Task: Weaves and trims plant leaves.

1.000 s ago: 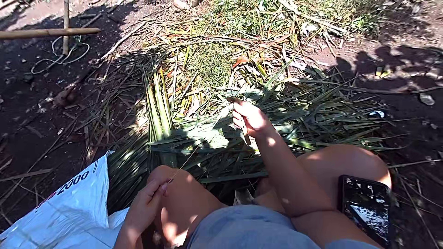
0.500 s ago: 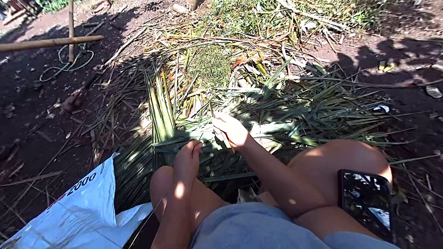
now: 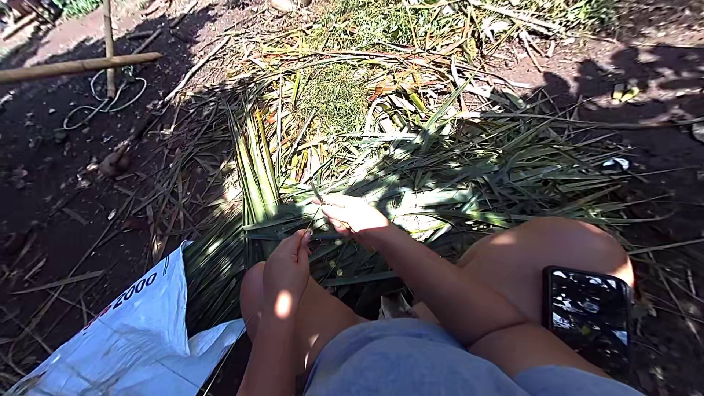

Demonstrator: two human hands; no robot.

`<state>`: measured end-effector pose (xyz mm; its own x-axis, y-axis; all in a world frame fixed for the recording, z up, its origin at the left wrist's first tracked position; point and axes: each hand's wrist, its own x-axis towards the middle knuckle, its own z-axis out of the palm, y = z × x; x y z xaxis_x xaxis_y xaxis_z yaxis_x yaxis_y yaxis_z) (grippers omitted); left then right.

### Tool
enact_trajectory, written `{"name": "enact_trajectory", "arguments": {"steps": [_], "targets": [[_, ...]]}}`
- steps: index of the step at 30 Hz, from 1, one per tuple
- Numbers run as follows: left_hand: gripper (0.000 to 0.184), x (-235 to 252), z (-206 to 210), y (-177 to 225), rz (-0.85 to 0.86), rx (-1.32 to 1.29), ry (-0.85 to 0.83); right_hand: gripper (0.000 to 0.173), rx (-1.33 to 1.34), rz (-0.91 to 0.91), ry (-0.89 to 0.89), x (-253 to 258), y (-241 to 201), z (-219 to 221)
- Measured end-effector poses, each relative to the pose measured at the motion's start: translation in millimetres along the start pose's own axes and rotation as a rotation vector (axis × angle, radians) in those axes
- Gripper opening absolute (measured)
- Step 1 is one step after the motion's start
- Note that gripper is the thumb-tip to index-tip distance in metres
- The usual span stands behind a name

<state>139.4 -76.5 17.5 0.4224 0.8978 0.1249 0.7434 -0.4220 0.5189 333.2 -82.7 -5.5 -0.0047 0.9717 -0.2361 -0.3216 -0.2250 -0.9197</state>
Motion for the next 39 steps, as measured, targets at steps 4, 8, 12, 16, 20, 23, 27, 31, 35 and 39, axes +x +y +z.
{"name": "enact_trajectory", "arguments": {"steps": [4, 8, 12, 16, 20, 23, 27, 31, 35, 39], "targets": [[0.032, -10.4, -5.1, -11.9, 0.043, 0.050, 0.018, 0.032, 0.047, -0.007, 0.094, 5.7, -8.3, -19.9], [0.032, -20.9, -10.1, -27.9, 0.101, 0.134, 0.030, 0.033, 0.104, 0.000, 0.135, 8.9, -7.9, -37.3], [0.029, -31.4, -26.3, -48.0, 0.097, 0.178, 0.042, 0.029, 0.140, -0.064, 0.160, 12.0, -0.3, -55.1], [0.036, -41.2, -46.3, -81.7, 0.129, 0.233, 0.047, 0.016, 0.205, -0.082, 0.228, 10.6, -2.5, -62.5], [0.039, -52.3, -58.7, -102.5, 0.149, 0.291, 0.084, 0.016, 0.222, -0.091, 0.208, 14.8, 2.6, -63.0], [0.038, -59.2, -66.3, -108.9, 0.128, 0.314, 0.112, 0.018, 0.219, -0.099, 0.203, 19.7, 7.9, -64.8], [0.035, -70.5, -85.3, -121.4, 0.067, 0.307, 0.086, 0.028, 0.247, -0.112, 0.235, 20.1, -1.1, -73.0], [0.037, -83.3, -107.0, -149.6, 0.048, 0.308, 0.046, 0.028, 0.327, -0.096, 0.283, 22.4, -4.6, -82.8], [0.037, -96.4, -129.6, -171.6, 0.012, 0.308, 0.048, 0.027, 0.332, -0.121, 0.313, 24.2, -4.3, -87.5], [0.038, -109.2, -146.4, -186.3, 0.002, 0.326, 0.057, 0.030, 0.341, -0.119, 0.383, 28.1, -3.9, -94.9]]}}
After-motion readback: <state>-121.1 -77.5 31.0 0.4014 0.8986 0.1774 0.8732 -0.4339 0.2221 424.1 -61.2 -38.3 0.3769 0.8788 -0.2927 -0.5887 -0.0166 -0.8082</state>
